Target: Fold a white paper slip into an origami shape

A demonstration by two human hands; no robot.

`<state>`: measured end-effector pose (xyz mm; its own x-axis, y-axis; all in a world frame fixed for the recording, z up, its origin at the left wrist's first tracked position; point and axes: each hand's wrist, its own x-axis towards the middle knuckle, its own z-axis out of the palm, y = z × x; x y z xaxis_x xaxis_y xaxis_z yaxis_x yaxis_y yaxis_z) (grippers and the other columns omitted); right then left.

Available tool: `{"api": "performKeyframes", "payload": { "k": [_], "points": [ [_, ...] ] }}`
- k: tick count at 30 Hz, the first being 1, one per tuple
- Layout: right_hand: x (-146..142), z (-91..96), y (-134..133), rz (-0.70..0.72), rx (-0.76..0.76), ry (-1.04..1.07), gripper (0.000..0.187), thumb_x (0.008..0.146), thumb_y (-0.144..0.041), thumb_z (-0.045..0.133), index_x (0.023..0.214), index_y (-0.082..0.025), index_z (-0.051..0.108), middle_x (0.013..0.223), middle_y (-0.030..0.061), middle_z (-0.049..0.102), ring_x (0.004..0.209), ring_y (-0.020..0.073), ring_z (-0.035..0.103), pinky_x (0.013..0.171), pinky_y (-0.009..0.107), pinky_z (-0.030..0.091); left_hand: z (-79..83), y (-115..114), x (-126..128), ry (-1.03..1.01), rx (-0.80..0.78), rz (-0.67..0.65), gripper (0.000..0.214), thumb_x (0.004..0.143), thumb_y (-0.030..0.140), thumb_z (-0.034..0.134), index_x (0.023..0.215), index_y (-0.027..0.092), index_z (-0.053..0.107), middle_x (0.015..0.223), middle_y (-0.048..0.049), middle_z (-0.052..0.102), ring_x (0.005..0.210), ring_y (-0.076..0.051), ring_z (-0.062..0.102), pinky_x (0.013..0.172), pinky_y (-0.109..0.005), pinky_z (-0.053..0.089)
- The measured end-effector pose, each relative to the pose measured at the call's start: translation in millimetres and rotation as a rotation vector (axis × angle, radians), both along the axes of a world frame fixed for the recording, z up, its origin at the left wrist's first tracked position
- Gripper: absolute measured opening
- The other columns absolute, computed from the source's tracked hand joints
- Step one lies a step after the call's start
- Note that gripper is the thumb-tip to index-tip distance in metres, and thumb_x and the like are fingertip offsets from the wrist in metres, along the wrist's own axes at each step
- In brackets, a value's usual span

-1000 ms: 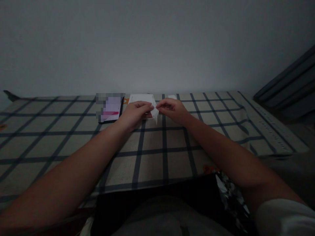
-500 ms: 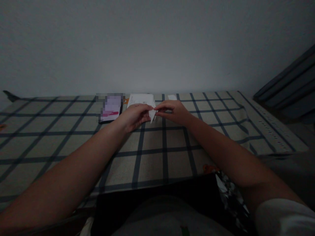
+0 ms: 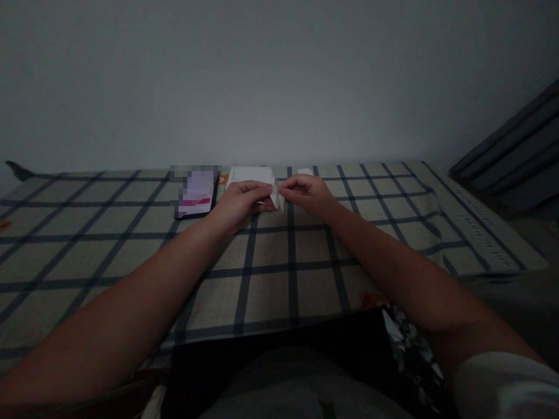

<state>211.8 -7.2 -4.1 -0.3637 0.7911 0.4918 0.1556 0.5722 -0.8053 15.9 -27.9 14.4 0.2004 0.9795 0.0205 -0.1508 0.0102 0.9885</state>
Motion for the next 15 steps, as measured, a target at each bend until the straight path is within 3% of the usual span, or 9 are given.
{"api": "performKeyframes", "payload": {
  "k": [4,9,15],
  "points": [
    [-2.8,-1.8,2.0,0.037,-0.072,0.068,0.030,0.081,-0.044,0.071,0.089,-0.017,0.061,0.086,0.0033,0.066,0.079,0.0136,0.062,0.074,0.028,0.052,-1.7,-0.8,-0.1,0.091,0.075,0.021,0.026,0.067,0.033,0.081,0.081,0.013,0.073,0.077,-0.0046,0.072,0.069,-0.015,0.068,0.074,-0.033,0.060],
    [-3.3,-3.7,2.4,0.115,-0.157,0.159,0.038,0.080,-0.039,0.071,0.107,-0.022,0.051,0.081,-0.0017,0.064,0.075,0.0123,0.064,0.068,0.025,0.052,-4.1,-0.5,-1.8,0.238,0.160,0.051,0.035,0.063,0.039,0.087,0.084,0.014,0.075,0.076,-0.0053,0.073,0.067,-0.015,0.067,0.072,-0.031,0.058],
    [-4.4,-4.7,3.2,0.132,-0.180,0.142,0.044,0.079,-0.041,0.073,0.113,-0.019,0.056,0.083,-0.0003,0.066,0.078,0.0128,0.065,0.073,0.026,0.055,-2.0,0.2,-5.8,0.430,0.251,0.071,0.034,0.071,0.044,0.079,0.084,0.013,0.076,0.077,-0.0082,0.075,0.068,-0.018,0.067,0.066,-0.030,0.055]
  ]
}}
